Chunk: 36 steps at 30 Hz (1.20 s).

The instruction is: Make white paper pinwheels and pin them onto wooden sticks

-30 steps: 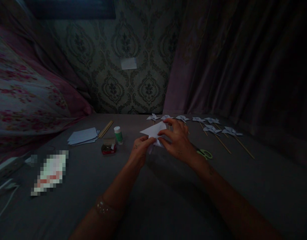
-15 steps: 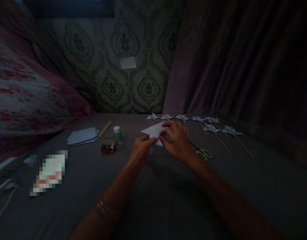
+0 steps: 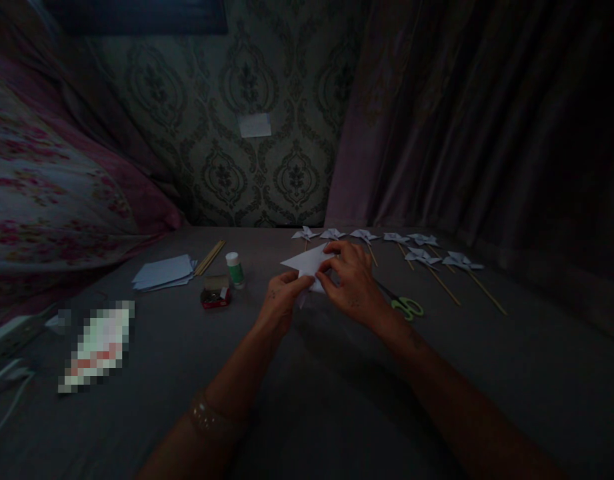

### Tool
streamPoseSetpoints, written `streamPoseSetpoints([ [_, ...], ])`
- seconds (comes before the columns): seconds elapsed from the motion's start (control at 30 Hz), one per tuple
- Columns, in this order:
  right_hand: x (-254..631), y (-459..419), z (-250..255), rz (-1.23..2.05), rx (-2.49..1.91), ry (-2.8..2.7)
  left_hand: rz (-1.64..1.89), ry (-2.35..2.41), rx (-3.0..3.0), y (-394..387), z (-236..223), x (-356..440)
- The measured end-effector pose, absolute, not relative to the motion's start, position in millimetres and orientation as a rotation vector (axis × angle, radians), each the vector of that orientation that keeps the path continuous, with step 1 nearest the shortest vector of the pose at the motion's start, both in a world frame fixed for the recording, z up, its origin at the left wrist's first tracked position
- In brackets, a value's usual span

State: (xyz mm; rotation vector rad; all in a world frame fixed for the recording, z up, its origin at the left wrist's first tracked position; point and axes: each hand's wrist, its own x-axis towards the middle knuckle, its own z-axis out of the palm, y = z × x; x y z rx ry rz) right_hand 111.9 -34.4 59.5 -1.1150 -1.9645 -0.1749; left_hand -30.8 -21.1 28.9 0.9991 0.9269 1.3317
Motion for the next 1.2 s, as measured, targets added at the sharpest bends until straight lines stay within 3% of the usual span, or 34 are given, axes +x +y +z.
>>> streamPoseSetpoints([
  [0.2,112,-28,59,0.042,-1.064,-1.696,1.358,0.950,0.960,-23,34,-31],
  [0.43,114,-19,56,0.793,-1.168,-1.553,1.381,0.911,0.950,-27,39,-30],
  [1.2,100,-22,46,1.113,-1.081,-1.240,1.359,0.866,0.973,-27,36,-29],
])
